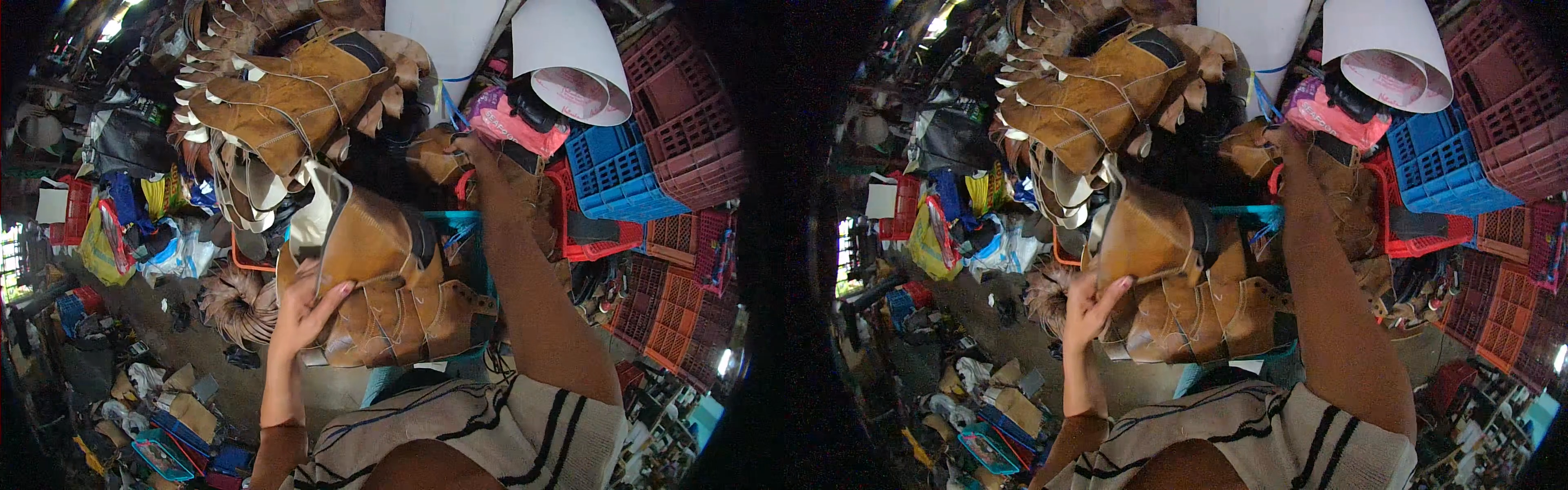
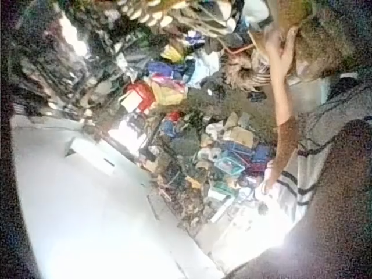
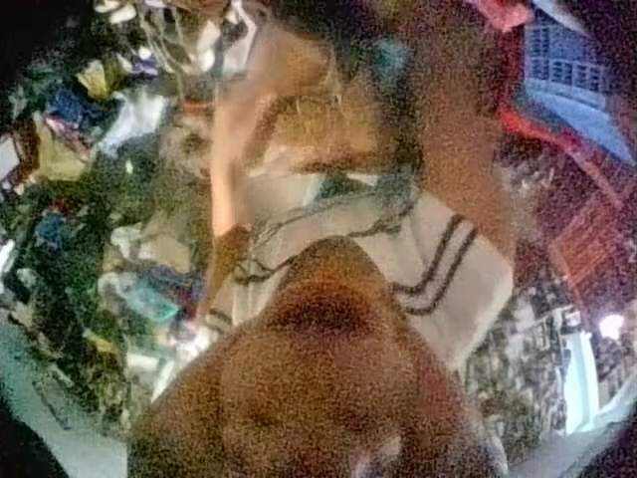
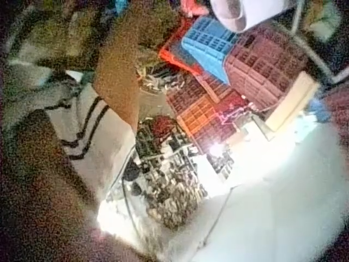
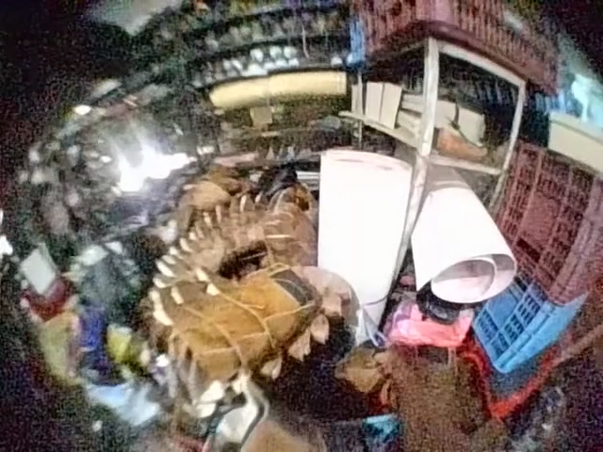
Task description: The recorder is sorting, picking up, and organizing leather shoe uppers and completed boots into different crates and piles in a manufacturing workshop.
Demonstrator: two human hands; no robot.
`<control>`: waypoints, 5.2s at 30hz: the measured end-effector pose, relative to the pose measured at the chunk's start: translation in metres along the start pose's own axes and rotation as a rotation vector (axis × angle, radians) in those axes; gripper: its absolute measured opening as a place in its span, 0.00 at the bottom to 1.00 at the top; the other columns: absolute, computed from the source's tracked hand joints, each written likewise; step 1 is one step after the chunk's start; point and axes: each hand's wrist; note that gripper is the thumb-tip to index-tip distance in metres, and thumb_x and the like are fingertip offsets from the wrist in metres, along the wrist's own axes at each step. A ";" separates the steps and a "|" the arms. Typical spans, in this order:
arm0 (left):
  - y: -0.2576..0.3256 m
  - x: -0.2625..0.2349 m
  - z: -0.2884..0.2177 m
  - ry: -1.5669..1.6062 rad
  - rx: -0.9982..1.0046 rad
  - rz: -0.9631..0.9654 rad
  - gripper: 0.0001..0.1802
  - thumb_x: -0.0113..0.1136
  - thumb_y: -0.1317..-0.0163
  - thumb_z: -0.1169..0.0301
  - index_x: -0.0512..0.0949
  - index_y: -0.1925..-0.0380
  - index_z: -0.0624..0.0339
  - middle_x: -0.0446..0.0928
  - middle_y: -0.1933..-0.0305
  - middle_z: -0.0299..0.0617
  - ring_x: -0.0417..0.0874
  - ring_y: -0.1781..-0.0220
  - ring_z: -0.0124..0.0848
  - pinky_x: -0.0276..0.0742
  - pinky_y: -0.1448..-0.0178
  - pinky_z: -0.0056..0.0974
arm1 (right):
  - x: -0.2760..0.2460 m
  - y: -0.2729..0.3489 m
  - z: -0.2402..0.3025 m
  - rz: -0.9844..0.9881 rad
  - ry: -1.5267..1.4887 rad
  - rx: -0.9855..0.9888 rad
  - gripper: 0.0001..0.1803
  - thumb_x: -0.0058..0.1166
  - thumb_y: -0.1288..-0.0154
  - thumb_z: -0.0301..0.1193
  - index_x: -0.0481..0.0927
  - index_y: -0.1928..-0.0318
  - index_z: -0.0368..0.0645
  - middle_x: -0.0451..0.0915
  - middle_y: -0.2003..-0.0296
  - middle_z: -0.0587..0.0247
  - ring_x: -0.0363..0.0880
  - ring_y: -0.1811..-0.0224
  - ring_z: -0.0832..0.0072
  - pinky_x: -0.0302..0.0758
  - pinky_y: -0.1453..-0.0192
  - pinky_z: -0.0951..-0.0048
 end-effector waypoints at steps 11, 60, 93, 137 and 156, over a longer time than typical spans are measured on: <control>0.077 -0.064 -0.067 0.478 0.196 -0.505 0.37 0.66 0.43 0.66 0.62 0.38 0.68 0.70 0.41 0.47 0.73 0.41 0.37 0.66 0.36 0.40 | 0.042 0.110 0.134 -0.161 -0.305 -0.067 0.45 0.62 0.67 0.16 0.61 0.40 0.28 0.78 0.62 0.50 0.80 0.67 0.61 0.80 0.69 0.58; -0.151 -0.108 -0.009 1.232 0.496 -0.392 0.31 0.56 0.35 0.57 0.62 0.37 0.57 0.66 0.35 0.44 0.66 0.35 0.44 0.63 0.34 0.60 | -0.088 0.489 0.112 -0.307 -0.671 -0.205 0.45 0.58 0.53 0.19 0.57 0.31 0.46 0.74 0.47 0.56 0.76 0.47 0.62 0.77 0.46 0.60; -0.103 -0.123 0.108 0.806 0.019 -1.008 0.24 0.57 0.39 0.47 0.74 0.52 0.52 0.74 0.67 0.33 0.72 0.67 0.27 0.66 0.62 0.36 | -0.117 0.521 0.099 -0.317 -0.655 -0.214 0.43 0.59 0.50 0.22 0.59 0.31 0.47 0.74 0.47 0.57 0.75 0.48 0.66 0.74 0.43 0.63; 0.170 0.034 0.116 0.555 -0.578 -0.139 0.34 0.65 0.43 0.54 0.71 0.42 0.66 0.76 0.44 0.44 0.77 0.44 0.35 0.70 0.40 0.40 | -0.110 0.591 -0.095 0.162 0.052 -0.439 0.27 0.50 0.48 0.15 0.77 0.44 0.43 0.70 0.76 0.73 0.64 0.77 0.83 0.63 0.69 0.82; 0.104 0.204 0.022 -0.926 0.114 -0.342 0.37 0.59 0.47 0.39 0.75 0.48 0.56 0.62 0.36 0.58 0.57 0.32 0.55 0.45 0.34 0.67 | -0.100 0.550 -0.142 0.235 -1.032 0.239 0.12 0.56 0.39 0.24 0.77 0.55 0.39 0.80 0.55 0.61 0.79 0.52 0.70 0.72 0.44 0.68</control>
Point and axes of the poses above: each hand's wrist, its own y-axis away from the middle knuckle, its own x-axis out of the palm, z = x × y
